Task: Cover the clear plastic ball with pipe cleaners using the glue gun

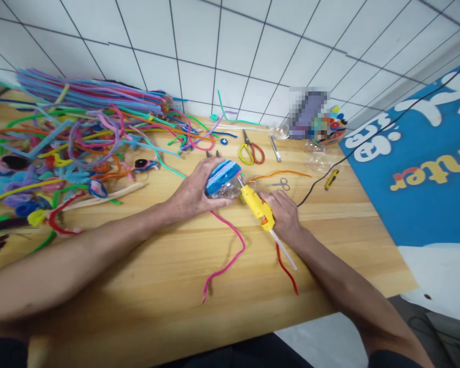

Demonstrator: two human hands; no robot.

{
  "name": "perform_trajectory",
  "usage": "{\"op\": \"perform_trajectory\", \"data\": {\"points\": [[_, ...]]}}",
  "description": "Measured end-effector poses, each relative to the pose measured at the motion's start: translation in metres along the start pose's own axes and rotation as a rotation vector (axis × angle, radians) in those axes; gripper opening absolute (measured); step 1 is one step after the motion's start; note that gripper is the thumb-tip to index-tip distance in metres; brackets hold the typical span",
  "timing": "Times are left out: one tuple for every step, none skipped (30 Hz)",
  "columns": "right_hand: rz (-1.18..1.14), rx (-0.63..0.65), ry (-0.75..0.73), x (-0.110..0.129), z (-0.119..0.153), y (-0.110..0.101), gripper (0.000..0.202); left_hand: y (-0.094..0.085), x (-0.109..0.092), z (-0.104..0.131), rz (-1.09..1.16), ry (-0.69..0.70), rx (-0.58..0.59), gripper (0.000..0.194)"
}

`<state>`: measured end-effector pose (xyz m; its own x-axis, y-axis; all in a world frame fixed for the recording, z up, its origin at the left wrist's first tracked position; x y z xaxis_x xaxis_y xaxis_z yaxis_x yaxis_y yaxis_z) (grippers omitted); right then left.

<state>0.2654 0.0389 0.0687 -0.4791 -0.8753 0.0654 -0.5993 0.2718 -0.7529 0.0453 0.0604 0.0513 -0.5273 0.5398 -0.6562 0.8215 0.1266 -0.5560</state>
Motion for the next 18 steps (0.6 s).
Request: {"op": "perform_trajectory", "data": {"points": [[-0.005,-0.002,-0.009,0.001,0.000,0.000,0.045,0.000,0.000,0.000,0.008,-0.001,0.002,0.097],[-0.010,-0.001,-0.018,0.002,0.000,0.001,0.044,0.001,0.001,0.000,0.015,-0.003,0.004,0.097],[-0.015,0.002,-0.022,0.002,0.000,0.002,0.044,0.001,0.002,0.000,0.021,-0.005,0.004,0.096],[-0.019,0.005,-0.019,0.001,0.000,0.002,0.044,0.001,0.003,0.000,0.026,-0.006,0.001,0.096],[-0.020,0.009,-0.007,-0.001,0.001,0.003,0.044,0.001,0.003,0.000,0.030,-0.005,-0.005,0.096],[-0.017,0.013,0.009,-0.003,0.002,0.004,0.044,0.000,0.004,0.000,0.034,0.000,-0.014,0.096],[-0.012,0.018,0.026,-0.005,0.002,0.004,0.045,-0.001,0.004,0.001,0.038,0.008,-0.023,0.096],[-0.009,0.026,0.039,-0.007,0.003,0.005,0.046,-0.001,0.004,0.001,0.042,0.015,-0.029,0.096],[-0.010,0.036,0.043,-0.008,0.003,0.006,0.047,-0.001,0.004,0.001,0.046,0.020,-0.031,0.096],[-0.014,0.047,0.038,-0.007,0.004,0.006,0.047,-0.001,0.004,0.001,0.049,0.022,-0.031,0.097],[-0.020,0.056,0.028,-0.006,0.004,0.007,0.047,-0.001,0.004,0.002,0.050,0.023,-0.028,0.097],[-0.028,0.057,0.018,-0.005,0.003,0.007,0.047,-0.001,0.004,0.002,0.049,0.026,-0.026,0.097],[-0.032,0.051,0.013,-0.005,0.003,0.006,0.047,-0.001,0.003,0.002,0.042,0.031,-0.024,0.097],[-0.032,0.040,0.015,-0.006,0.003,0.005,0.048,0.000,0.002,0.002,0.032,0.038,-0.024,0.097],[-0.030,0.029,0.024,-0.007,0.003,0.003,0.049,0.000,0.002,0.001,0.017,0.046,-0.023,0.098],[-0.027,0.024,0.036,-0.008,0.003,0.003,0.050,0.000,0.002,0.001,0.003,0.052,-0.024,0.099],[-0.024,0.028,0.045,-0.010,0.003,0.003,0.051,0.001,0.002,0.001,-0.009,0.056,-0.027,0.101],[-0.021,0.042,0.049,-0.010,0.003,0.004,0.052,0.001,0.003,0.001,-0.015,0.059,-0.031,0.103]]}}
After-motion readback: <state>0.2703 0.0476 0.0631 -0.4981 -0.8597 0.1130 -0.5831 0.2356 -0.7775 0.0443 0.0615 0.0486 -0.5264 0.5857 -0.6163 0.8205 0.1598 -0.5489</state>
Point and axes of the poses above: each hand's wrist, its own z-axis away from the middle knuckle, its own y-axis out of the palm, x = y × z, the point moved 9 cm from there along -z, towards the middle knuckle, and after that the axes turned 2 degrees about -x, right-handed, at the moved point
